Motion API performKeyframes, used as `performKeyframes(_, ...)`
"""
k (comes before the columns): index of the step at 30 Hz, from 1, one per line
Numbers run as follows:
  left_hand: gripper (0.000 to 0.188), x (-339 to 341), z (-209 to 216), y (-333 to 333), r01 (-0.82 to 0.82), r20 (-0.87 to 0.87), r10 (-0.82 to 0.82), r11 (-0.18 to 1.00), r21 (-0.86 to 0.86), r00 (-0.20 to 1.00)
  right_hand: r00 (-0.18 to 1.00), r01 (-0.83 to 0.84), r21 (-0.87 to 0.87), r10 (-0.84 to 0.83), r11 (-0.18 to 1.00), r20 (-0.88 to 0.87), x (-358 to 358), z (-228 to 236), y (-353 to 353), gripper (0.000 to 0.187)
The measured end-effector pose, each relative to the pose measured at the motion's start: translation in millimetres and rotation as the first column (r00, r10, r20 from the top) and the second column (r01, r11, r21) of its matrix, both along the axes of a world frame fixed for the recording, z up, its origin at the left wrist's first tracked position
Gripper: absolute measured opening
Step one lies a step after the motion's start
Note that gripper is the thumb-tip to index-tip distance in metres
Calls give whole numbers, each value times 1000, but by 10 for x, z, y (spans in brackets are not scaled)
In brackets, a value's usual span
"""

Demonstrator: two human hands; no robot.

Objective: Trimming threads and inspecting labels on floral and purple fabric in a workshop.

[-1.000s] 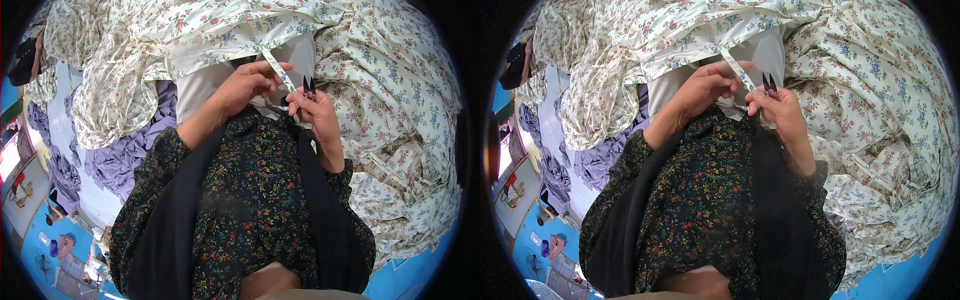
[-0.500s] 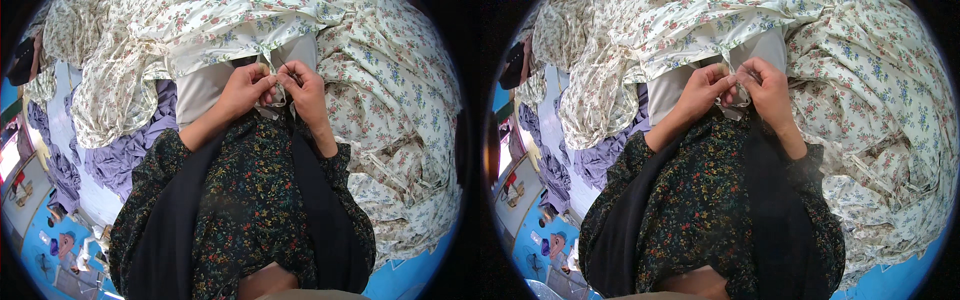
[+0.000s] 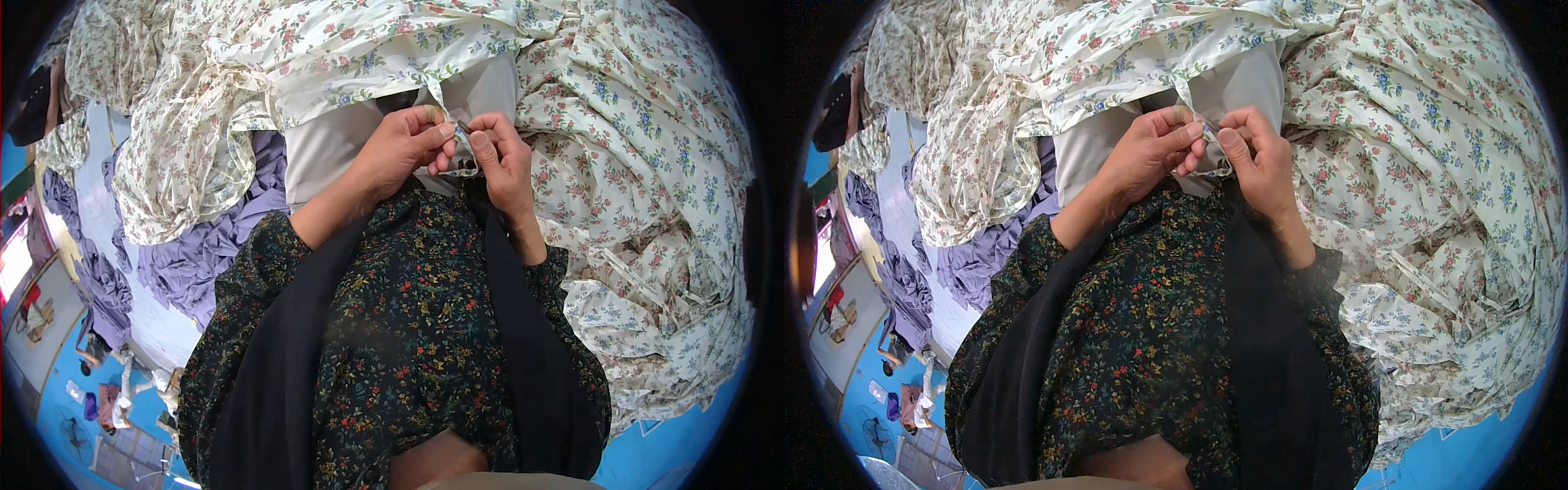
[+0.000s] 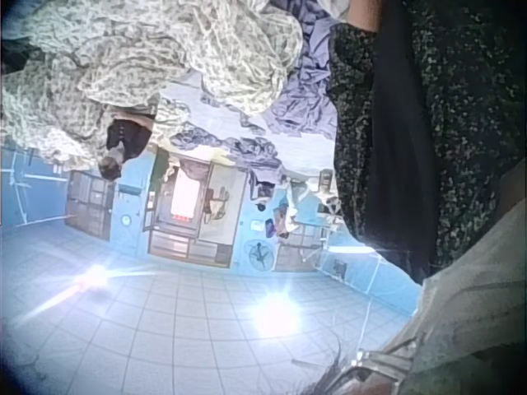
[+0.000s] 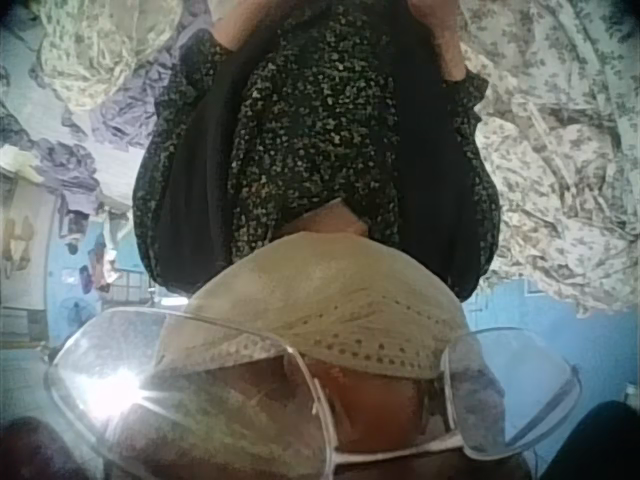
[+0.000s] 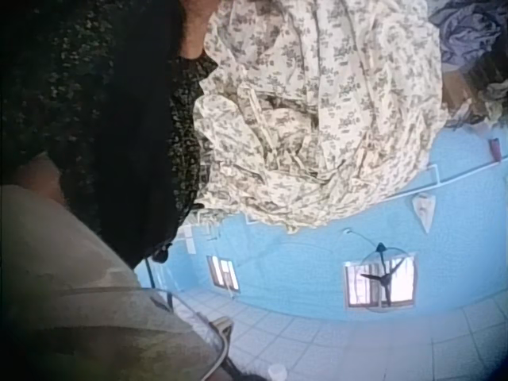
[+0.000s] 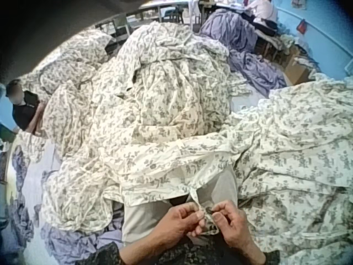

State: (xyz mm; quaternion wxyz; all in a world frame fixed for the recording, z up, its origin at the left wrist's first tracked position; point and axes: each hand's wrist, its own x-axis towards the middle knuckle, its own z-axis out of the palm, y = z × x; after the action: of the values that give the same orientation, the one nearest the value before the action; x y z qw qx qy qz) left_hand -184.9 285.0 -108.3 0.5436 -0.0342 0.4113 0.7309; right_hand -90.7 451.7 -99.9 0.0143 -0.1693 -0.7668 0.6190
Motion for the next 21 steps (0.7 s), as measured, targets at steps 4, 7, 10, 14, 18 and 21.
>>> performKeyframes(4,12,-4,-3,7,10,5,-10,1000,-10,1000,1000,8,3,-8,1000,-17,-24,-9,-19,21)
performKeyframes(7,11,-20,30,2,5,9,-5,1000,3,1000,1000,8,-46,-8,999,-4,-20,-6,7,19)
performKeyframes(10,13,-4,-12,9,18,-22,-18,1000,-13,1000,999,50,-193,-46,980,24,-33,-23,32,18)
performKeyframes(14,14,0,-17,18,26,-94,-29,999,-32,995,988,112,-181,-130,977,-87,-228,46,-97,17)
performKeyframes(18,15,9,-22,-6,41,-260,-71,992,-121,963,1000,-18,-213,17,977,-3,-389,102,-73,15)
performKeyframes(21,15,-10,23,7,55,-256,-86,990,-128,963,994,108,-455,-107,884,27,-407,118,60,12)
